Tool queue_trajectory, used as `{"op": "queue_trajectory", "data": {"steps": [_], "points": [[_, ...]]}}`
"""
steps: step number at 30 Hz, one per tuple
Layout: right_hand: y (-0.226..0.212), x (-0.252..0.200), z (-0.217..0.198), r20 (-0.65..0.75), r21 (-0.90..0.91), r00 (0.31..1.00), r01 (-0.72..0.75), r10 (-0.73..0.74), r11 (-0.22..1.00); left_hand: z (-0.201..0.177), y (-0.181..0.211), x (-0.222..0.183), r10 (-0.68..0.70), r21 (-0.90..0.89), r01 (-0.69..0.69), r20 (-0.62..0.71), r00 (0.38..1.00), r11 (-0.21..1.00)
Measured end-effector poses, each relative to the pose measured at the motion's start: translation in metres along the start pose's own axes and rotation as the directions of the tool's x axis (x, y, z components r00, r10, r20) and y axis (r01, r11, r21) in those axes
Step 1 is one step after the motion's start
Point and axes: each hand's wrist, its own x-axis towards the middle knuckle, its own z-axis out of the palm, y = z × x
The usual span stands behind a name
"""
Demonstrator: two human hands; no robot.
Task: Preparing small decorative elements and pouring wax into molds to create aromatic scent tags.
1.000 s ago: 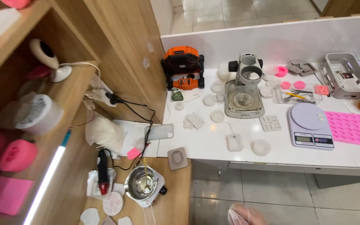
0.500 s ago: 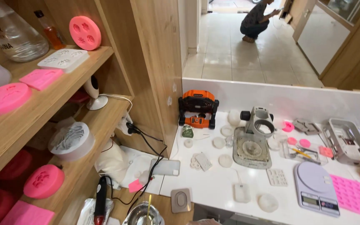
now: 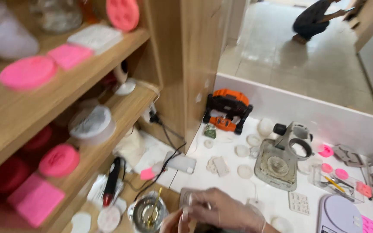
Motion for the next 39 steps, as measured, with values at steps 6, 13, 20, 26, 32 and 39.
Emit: {"op": "queue_trajectory", "data": {"steps": [6,13,20,26,32,39], "points": [[0.008,0.027,0.039,-0.122,0.315,0.964,-0.189,0.237,0.930,0.021,0.238,0.016,-0.443,-0.415,0.367,-0.101,0.891,0.832],[0.023,0.041,0.053,-0.116,0.383,0.985,-0.071,0.124,0.921,0.011,0.233,0.005,-0.382,-0.576,0.238,-0.142,0.913,0.782],[0.038,0.045,0.052,0.043,0.482,0.998,-0.067,0.053,0.874,0.016,0.210,-0.007,-0.357,-0.667,0.184,-0.131,0.925,0.722],[0.055,0.032,0.078,0.076,0.528,0.986,-0.167,0.149,0.833,0.036,0.197,-0.003,-0.438,-0.538,0.163,-0.436,0.786,0.827],[0.063,0.030,0.078,0.299,0.738,0.947,-0.309,0.119,0.600,0.052,0.199,-0.001,-0.251,-0.132,0.213,-0.533,0.808,0.968],[0.054,0.033,0.068,0.384,0.821,0.922,-0.364,0.047,0.440,0.055,0.202,-0.001,-0.270,-0.116,0.246,-0.509,0.817,0.962]]}}
